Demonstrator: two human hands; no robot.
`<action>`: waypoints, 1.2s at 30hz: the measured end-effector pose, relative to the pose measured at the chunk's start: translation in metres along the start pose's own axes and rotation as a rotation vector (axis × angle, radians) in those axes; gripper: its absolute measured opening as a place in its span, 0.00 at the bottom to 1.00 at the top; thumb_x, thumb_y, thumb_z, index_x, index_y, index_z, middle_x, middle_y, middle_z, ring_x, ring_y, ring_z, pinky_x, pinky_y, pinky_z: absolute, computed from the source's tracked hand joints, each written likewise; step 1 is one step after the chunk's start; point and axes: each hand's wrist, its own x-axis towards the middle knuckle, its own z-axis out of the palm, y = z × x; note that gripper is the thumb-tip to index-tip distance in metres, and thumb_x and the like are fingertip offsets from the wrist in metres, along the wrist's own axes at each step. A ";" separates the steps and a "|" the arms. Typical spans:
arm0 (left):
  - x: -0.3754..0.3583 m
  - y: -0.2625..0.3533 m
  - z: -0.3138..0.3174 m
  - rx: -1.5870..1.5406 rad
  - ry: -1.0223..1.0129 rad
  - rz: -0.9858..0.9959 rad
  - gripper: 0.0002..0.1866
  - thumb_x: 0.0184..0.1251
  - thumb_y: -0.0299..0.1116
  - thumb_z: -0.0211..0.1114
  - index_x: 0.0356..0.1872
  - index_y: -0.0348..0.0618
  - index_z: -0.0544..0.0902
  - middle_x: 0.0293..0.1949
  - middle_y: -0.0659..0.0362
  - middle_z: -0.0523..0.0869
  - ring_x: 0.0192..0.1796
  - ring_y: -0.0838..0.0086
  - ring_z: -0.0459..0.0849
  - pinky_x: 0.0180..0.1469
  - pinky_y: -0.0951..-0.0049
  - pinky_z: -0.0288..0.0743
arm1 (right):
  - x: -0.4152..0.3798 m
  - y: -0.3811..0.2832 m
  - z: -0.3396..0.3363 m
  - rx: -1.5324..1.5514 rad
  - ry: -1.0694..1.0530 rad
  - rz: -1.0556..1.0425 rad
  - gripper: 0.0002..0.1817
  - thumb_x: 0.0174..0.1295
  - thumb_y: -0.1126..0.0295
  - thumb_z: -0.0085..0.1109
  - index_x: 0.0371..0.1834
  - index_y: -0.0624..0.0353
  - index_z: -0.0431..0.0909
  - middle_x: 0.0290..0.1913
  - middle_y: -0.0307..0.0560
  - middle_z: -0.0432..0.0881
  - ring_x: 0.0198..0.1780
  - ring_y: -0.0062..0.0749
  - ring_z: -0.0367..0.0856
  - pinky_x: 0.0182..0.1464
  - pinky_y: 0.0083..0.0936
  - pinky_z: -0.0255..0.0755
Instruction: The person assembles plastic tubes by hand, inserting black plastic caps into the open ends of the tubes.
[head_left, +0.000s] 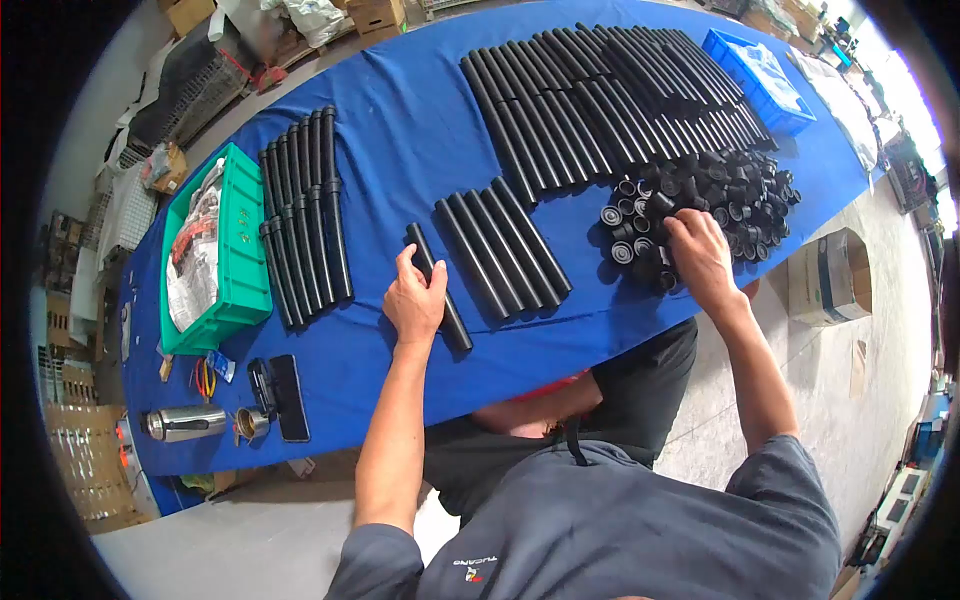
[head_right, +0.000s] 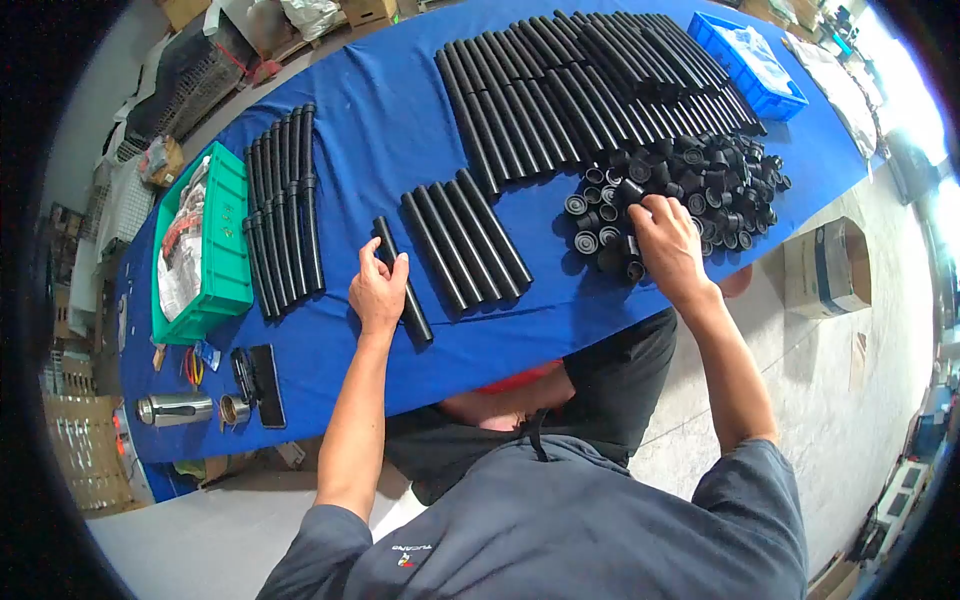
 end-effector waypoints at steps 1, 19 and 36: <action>0.000 0.000 0.001 -0.013 0.000 0.003 0.27 0.67 0.46 0.72 0.62 0.47 0.78 0.22 0.61 0.82 0.27 0.59 0.87 0.33 0.54 0.78 | 0.003 -0.011 -0.012 0.118 0.049 0.031 0.17 0.57 0.79 0.65 0.51 0.57 0.82 0.51 0.51 0.81 0.53 0.50 0.83 0.54 0.42 0.80; 0.001 0.007 -0.005 0.016 -0.054 -0.015 0.24 0.67 0.45 0.70 0.64 0.55 0.84 0.29 0.56 0.89 0.33 0.57 0.89 0.37 0.54 0.80 | -0.049 -0.135 0.047 0.479 0.015 0.299 0.21 0.59 0.76 0.71 0.53 0.62 0.72 0.54 0.58 0.77 0.51 0.60 0.82 0.50 0.44 0.81; -0.026 -0.011 -0.033 -0.128 -0.137 -0.094 0.15 0.71 0.39 0.69 0.52 0.43 0.90 0.21 0.57 0.84 0.21 0.68 0.84 0.27 0.67 0.77 | -0.038 -0.231 0.048 1.129 -0.200 0.081 0.21 0.62 0.78 0.62 0.60 0.60 0.78 0.45 0.58 0.85 0.47 0.58 0.86 0.50 0.46 0.81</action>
